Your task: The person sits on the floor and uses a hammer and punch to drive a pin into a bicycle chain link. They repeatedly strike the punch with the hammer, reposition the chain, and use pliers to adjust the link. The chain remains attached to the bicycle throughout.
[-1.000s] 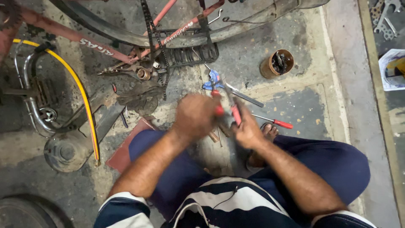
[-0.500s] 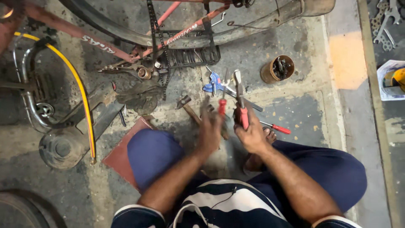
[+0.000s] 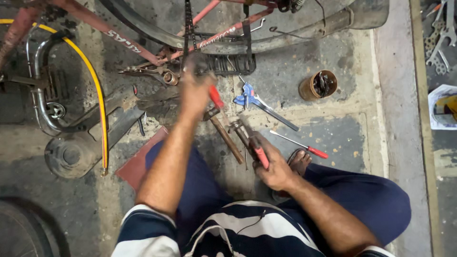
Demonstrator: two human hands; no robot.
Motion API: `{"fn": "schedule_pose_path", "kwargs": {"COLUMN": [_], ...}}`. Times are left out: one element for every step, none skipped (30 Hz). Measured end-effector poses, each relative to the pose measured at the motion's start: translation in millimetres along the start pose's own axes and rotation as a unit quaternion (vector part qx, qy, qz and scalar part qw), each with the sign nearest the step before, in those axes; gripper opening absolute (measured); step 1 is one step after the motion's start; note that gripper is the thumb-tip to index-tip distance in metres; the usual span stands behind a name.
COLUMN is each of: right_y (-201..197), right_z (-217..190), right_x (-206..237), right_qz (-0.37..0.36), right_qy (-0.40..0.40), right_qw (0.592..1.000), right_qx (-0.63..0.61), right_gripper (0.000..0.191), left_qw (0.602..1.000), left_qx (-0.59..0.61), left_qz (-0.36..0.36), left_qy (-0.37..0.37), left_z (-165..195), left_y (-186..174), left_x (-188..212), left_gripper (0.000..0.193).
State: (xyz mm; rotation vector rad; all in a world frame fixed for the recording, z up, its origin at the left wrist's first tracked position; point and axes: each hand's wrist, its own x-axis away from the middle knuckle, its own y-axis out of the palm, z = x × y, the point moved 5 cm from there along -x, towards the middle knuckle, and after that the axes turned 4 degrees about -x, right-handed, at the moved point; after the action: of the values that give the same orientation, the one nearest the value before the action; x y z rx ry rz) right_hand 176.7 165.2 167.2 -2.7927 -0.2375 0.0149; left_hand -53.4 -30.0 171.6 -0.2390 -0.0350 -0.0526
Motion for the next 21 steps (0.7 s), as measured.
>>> {"fn": "schedule_pose_path", "kwargs": {"right_y": [-4.0,-8.4,-11.8,-14.5,-17.5,-20.5,-21.9,-22.0,-21.3,-17.7,-12.8,-7.4,-1.8,4.0,9.5,13.0,15.8,16.8,15.4,13.1,10.8], "right_z": [5.3,11.9,19.2,25.5,32.6,39.6,45.7,51.7,56.5,59.3,60.3,59.9,52.9,44.5,35.4,30.6,25.8,21.8,20.8,21.4,23.8], "right_x": [-0.1,-1.4,-2.4,-4.2,-7.1,-9.5,-11.0,-12.4,-13.4,-13.7,-12.6,-11.6,-11.8,-11.3,-10.5,-8.6,-5.8,-3.2,-1.4,0.3,2.0], "right_qz": [0.013,0.027,0.04,0.053,0.068,0.085,0.091,0.095,0.098,0.082,0.066,0.051,0.033,0.014,-0.005,-0.015,-0.025,-0.037,-0.035,-0.033,-0.032], "right_qy": [0.035,0.07,0.107,0.125,0.142,0.157,0.171,0.185,0.197,0.204,0.21,0.213,0.164,0.112,0.06,0.056,0.054,0.052,0.066,0.08,0.096], "right_qw": [0.999,0.996,0.99,0.986,0.981,0.976,0.974,0.972,0.971,0.972,0.973,0.974,0.985,0.994,0.998,0.998,0.998,0.998,0.996,0.994,0.991], "right_qx": [-0.027,-0.054,-0.081,-0.097,-0.111,-0.125,-0.115,-0.105,-0.095,-0.084,-0.074,-0.062,-0.036,-0.007,0.023,0.011,-0.002,-0.015,-0.038,-0.061,-0.085], "right_gripper": [0.083,0.082,0.08,0.081,0.082,0.083,0.083,0.083,0.083,0.086,0.089,0.092,0.094,0.095,0.097,0.095,0.092,0.09,0.088,0.086,0.085], "left_qw": [0.999,0.995,0.994,0.986,0.989,0.992,0.992,0.988,0.977,0.975,0.97,0.961,0.962,0.954,0.947,0.932,0.939,0.942,0.947,0.951,0.955], "left_qx": [0.018,0.035,-0.038,-0.11,-0.101,-0.055,-0.007,0.049,0.105,0.083,0.06,0.036,-0.054,-0.142,-0.202,-0.258,-0.227,-0.196,-0.186,-0.175,-0.164], "left_qz": [-0.045,-0.092,-0.078,-0.065,-0.037,-0.072,-0.106,-0.146,-0.183,-0.181,-0.177,-0.172,-0.145,-0.113,-0.048,0.016,0.074,0.132,0.139,0.144,0.149], "left_qy": [-0.01,-0.018,-0.061,-0.104,-0.102,-0.085,-0.071,-0.017,0.038,0.096,0.154,0.214,0.226,0.238,0.247,0.255,0.247,0.237,0.224,0.21,0.195], "left_z": [-9.5,-17.1,-27.7,-35.4,-35.5,-32.9,-26.8,-14.9,-1.4,10.5,22.7,33.8,36.7,37.4,37.4,35.5,30.0,21.4,10.8,0.6,-10.0], "left_y": [16.2,35.8,45.9,54.2,60.9,64.8,65.6,66.4,65.9,60.8,53.4,46.1,39.0,31.1,19.8,8.8,-5.0,-19.3,-21.9,-17.8,-15.1], "left_x": [14.8,38.4,65.1,95.7,119.4,143.7,168.6,184.5,192.5,191.0,186.0,176.5,157.1,132.9,107.9,83.7,60.7,44.0,32.0,24.4,23.9], "left_gripper": [0.047,0.043,0.042,0.043,0.05,0.054,0.059,0.071,0.087,0.079,0.072,0.065,0.056,0.048,0.037,0.027,0.028,0.03,0.037,0.043,0.05]}}
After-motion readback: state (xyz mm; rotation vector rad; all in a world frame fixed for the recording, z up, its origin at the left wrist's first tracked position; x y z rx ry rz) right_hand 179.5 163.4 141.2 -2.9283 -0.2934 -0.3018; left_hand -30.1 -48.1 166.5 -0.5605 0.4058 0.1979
